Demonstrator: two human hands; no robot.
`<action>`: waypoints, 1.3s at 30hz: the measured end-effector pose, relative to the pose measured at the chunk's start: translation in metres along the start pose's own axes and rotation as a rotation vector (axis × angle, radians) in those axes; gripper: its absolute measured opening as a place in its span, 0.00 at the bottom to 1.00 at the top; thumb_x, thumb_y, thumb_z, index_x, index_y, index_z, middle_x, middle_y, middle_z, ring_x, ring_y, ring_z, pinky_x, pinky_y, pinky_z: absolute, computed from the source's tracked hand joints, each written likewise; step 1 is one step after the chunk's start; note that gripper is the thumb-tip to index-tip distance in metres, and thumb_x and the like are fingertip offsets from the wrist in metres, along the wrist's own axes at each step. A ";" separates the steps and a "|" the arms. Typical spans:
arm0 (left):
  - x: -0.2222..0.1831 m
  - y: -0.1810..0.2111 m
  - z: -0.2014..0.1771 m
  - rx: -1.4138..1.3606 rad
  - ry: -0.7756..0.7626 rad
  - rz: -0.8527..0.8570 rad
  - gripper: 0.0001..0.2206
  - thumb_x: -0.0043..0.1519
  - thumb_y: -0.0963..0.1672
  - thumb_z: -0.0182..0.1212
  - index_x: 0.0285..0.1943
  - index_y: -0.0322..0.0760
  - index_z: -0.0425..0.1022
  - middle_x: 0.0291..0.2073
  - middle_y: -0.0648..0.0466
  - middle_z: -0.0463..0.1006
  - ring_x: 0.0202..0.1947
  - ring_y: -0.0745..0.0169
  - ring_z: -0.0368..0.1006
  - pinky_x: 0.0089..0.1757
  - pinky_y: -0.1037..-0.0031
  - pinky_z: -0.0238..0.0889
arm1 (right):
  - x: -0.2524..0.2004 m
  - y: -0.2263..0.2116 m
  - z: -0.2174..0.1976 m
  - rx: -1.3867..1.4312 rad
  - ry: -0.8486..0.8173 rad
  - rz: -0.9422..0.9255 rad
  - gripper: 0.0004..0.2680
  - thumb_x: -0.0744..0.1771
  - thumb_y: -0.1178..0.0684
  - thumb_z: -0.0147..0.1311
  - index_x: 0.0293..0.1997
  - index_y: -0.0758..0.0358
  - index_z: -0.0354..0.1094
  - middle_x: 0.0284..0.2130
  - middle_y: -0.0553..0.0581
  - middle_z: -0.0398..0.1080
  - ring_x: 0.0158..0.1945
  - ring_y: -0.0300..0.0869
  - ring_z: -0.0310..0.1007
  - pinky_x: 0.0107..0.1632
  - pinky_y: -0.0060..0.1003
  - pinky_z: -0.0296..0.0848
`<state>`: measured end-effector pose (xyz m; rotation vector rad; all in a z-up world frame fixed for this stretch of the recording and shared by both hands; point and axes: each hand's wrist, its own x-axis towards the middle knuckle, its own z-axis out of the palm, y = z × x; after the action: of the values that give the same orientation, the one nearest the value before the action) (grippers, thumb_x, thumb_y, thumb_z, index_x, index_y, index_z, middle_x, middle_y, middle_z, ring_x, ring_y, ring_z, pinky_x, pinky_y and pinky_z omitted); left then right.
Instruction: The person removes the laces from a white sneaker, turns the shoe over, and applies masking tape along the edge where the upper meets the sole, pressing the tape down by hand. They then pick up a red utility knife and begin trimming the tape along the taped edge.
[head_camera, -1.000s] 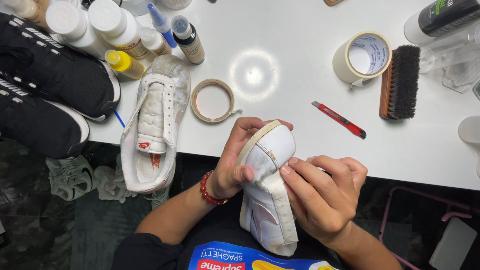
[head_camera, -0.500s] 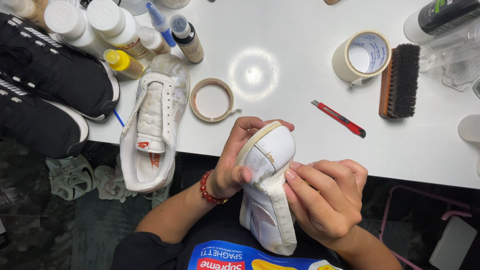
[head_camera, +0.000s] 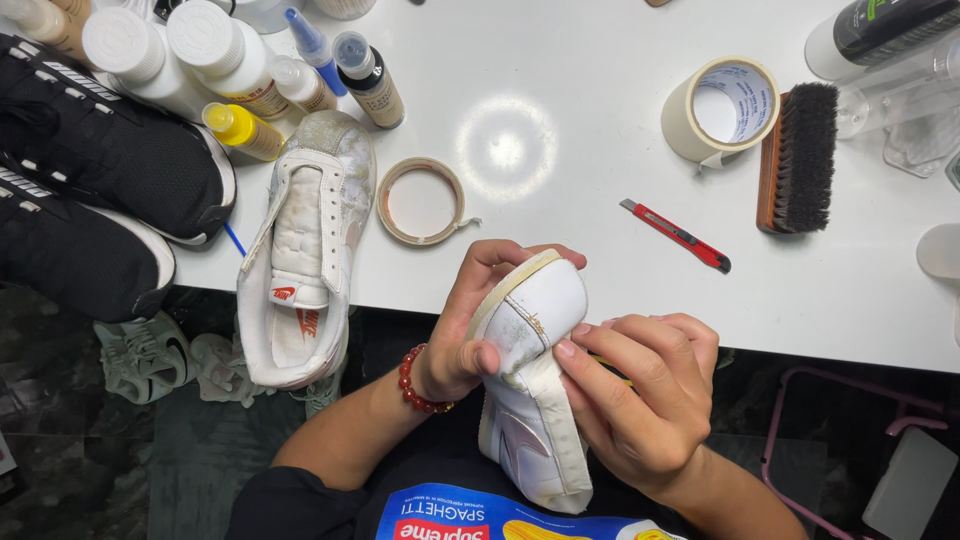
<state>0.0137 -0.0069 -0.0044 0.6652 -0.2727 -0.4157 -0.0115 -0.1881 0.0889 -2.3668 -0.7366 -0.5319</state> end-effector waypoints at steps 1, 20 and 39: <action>-0.001 0.000 0.000 0.005 0.001 0.000 0.42 0.55 0.59 0.74 0.70 0.43 0.54 0.72 0.33 0.60 0.63 0.53 0.67 0.60 0.63 0.68 | 0.000 -0.001 0.000 -0.010 -0.003 0.010 0.11 0.61 0.57 0.68 0.45 0.61 0.76 0.41 0.54 0.75 0.44 0.45 0.74 0.49 0.43 0.64; -0.001 -0.001 0.001 0.023 -0.008 -0.016 0.43 0.56 0.59 0.74 0.71 0.44 0.51 0.72 0.32 0.59 0.63 0.51 0.67 0.59 0.61 0.69 | 0.008 0.013 -0.002 0.179 -0.098 0.000 0.16 0.58 0.59 0.70 0.46 0.58 0.70 0.41 0.53 0.68 0.44 0.46 0.66 0.50 0.46 0.63; 0.001 0.001 0.000 0.052 -0.049 -0.002 0.42 0.58 0.60 0.72 0.73 0.46 0.51 0.73 0.34 0.58 0.65 0.51 0.66 0.62 0.61 0.68 | 0.001 0.012 0.002 0.267 -0.105 -0.035 0.18 0.58 0.56 0.72 0.48 0.51 0.70 0.41 0.52 0.62 0.45 0.45 0.63 0.50 0.46 0.65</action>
<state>0.0150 -0.0068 -0.0042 0.7065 -0.3303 -0.4288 -0.0031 -0.1951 0.0829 -2.1482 -0.8420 -0.3044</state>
